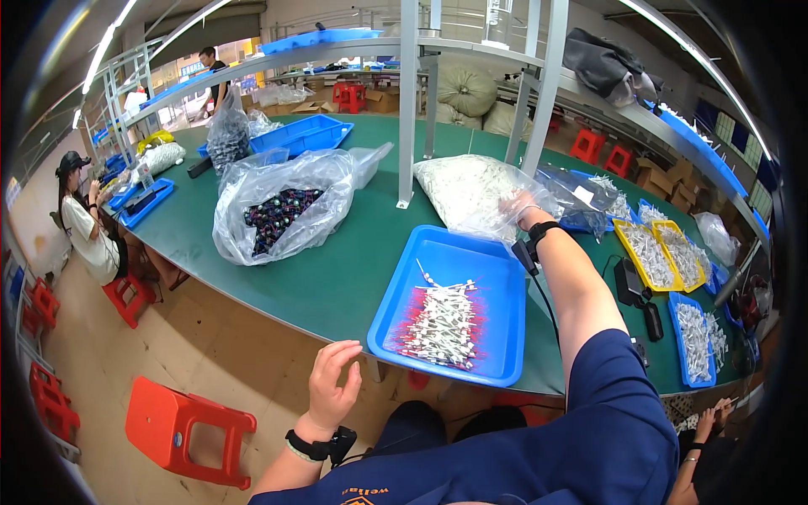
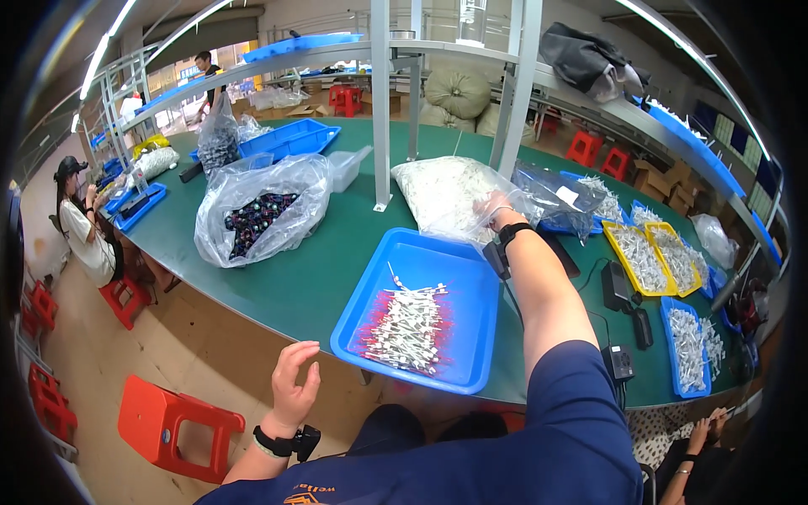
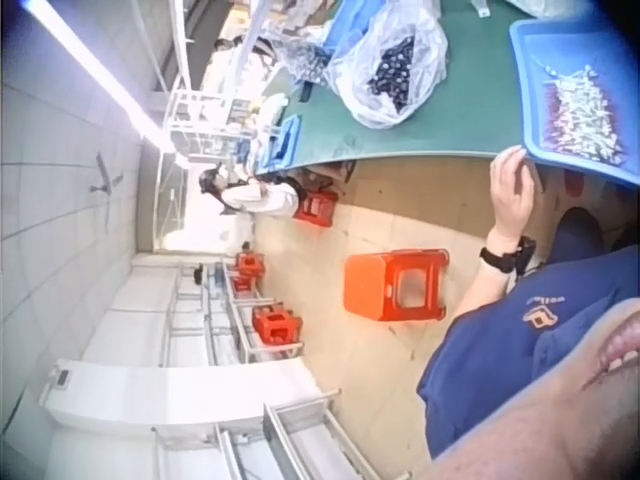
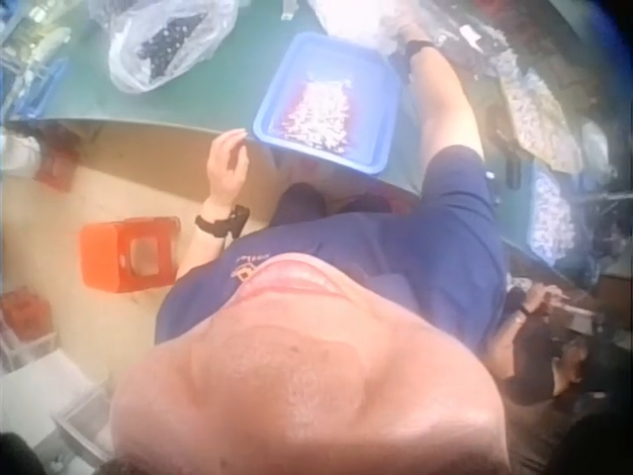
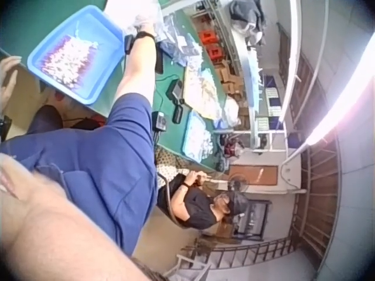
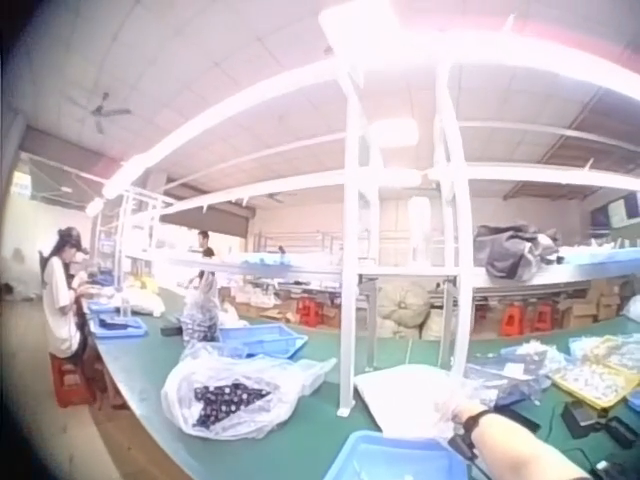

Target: Assembling and sorting small industrial components at a workbench.

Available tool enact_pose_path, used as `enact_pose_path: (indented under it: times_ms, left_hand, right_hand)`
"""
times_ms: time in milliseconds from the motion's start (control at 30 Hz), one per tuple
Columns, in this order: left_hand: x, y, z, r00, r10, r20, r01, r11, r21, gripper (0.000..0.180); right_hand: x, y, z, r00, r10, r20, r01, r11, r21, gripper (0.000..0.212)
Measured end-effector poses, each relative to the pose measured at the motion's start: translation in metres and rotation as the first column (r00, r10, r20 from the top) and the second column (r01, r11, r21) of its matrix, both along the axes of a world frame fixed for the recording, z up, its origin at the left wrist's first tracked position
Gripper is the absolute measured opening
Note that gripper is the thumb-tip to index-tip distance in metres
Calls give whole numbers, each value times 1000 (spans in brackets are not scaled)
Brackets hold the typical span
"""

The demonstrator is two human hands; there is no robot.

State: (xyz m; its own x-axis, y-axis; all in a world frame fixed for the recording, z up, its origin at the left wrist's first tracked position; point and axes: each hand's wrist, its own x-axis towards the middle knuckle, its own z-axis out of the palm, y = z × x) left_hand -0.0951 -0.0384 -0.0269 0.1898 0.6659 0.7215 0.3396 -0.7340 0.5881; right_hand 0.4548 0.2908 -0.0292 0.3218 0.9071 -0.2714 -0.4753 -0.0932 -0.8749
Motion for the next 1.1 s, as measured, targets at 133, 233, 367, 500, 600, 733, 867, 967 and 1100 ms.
enact_pose_path:
  times_ms: [133,233,367,500,600,733,867,967,1100]
  left_hand:
    - [2,-5,0,1000,9,1,-9,1000,-1,30]
    - [25,11,7,986,-167,-8,167,986,9,31]
    - [2,-9,-2,999,1,-34,-3,998,-58,30]
    - [18,0,-9,995,-101,-20,100,993,-56,31]
    - [19,-1,-9,994,-101,-33,98,993,-63,30]
    - [23,-4,-11,994,-113,13,113,992,-49,30]
    - [16,-10,-25,996,-84,15,85,989,-122,30]
    - [16,-14,-27,992,-105,66,115,977,-178,30]
    - [28,-8,-32,974,-200,105,216,960,-178,31]
  right_hand:
    - [-32,-36,13,824,117,555,-58,991,-122,14]
    - [67,-73,15,481,313,819,-156,950,-272,10]
    - [-60,-72,43,641,205,740,-89,977,-194,16]
    - [-35,-66,46,607,231,760,63,940,-337,32]
    - [-57,-96,61,834,123,537,-6,977,-214,33]
    - [-55,-118,70,716,26,698,75,991,-113,30]
    - [-79,-132,80,620,36,783,77,991,-106,20]
    - [-82,-148,89,629,74,774,47,990,-133,24]
    - [-61,-166,93,599,52,799,112,983,-148,28]
